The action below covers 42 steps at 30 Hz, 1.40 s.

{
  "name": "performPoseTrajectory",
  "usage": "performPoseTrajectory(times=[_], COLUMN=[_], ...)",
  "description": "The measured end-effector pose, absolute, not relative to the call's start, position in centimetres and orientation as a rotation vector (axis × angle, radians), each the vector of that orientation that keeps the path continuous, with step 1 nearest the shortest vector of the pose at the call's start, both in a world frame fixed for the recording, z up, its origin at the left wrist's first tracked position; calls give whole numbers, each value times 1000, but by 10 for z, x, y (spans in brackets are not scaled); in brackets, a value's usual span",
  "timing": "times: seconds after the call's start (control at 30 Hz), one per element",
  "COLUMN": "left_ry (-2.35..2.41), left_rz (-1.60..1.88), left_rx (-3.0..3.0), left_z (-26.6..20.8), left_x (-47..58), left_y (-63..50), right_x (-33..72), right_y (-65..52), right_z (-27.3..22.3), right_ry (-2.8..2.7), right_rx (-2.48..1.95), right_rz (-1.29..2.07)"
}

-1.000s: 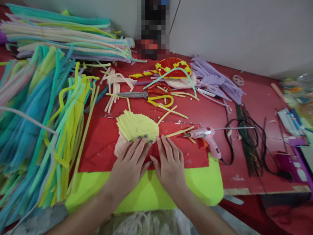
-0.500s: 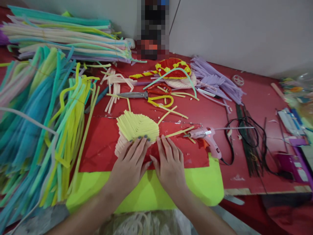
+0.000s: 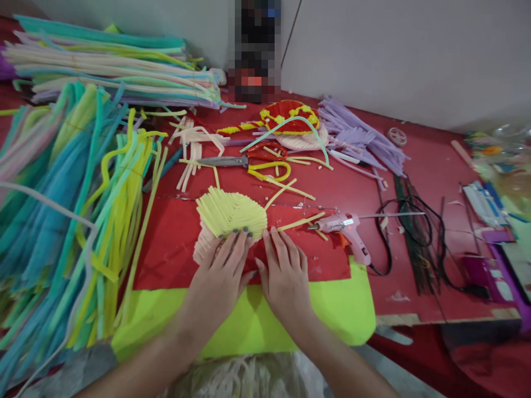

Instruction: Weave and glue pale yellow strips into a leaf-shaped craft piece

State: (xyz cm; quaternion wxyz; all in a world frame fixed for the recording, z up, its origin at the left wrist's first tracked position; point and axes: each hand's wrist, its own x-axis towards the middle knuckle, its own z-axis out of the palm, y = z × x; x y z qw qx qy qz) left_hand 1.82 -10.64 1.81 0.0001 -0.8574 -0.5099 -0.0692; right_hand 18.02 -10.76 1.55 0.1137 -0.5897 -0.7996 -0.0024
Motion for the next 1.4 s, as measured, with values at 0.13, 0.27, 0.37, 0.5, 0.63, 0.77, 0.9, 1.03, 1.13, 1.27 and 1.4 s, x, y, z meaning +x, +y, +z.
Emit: performPoseTrajectory(times=[0.13, 0.27, 0.37, 0.5, 0.63, 0.77, 0.9, 1.03, 1.13, 1.27, 1.4], left_ry=[-1574, -1578, -1639, -1660, -1816, -2224, -2434, -2458, -2445, -2430, -2403], left_rz=[-228, -215, -288, -494, -751, -921, -1007, -1099, -1132, -1107, -1062], left_rx=[-2680, -2680, -2708, -2745, -2590, -2285, -2223, -2260, -2283, -2305, -2304], left_z=[18, 17, 15, 15, 20, 19, 15, 16, 18, 20, 18], left_x=[18, 20, 20, 12, -1, -12, -17, -19, -19, -17, -16], left_y=[-107, -107, -107, -113, -125, -130, -129, -131, -136, -143, -145], right_x=[179, 178, 179, 181, 182, 179, 175, 170, 166, 163, 164], right_y=[-108, -108, -109, -115, -125, -131, -133, -131, -130, -130, -129], right_z=[15, 13, 9, 4, 0, -1, 1, 0, 0, 1, 3], right_ry=[-2336, -2323, -2285, -2238, -2138, -2034, -2017, -2002, -1981, -1951, -1936], right_rx=[-1731, -1743, -1739, -1689, -1594, -1537, -1521, -1528, -1569, -1605, -1603], right_rz=[-23, 1, 47, 78, 77, 137, 214, 237, 274, 334, 357])
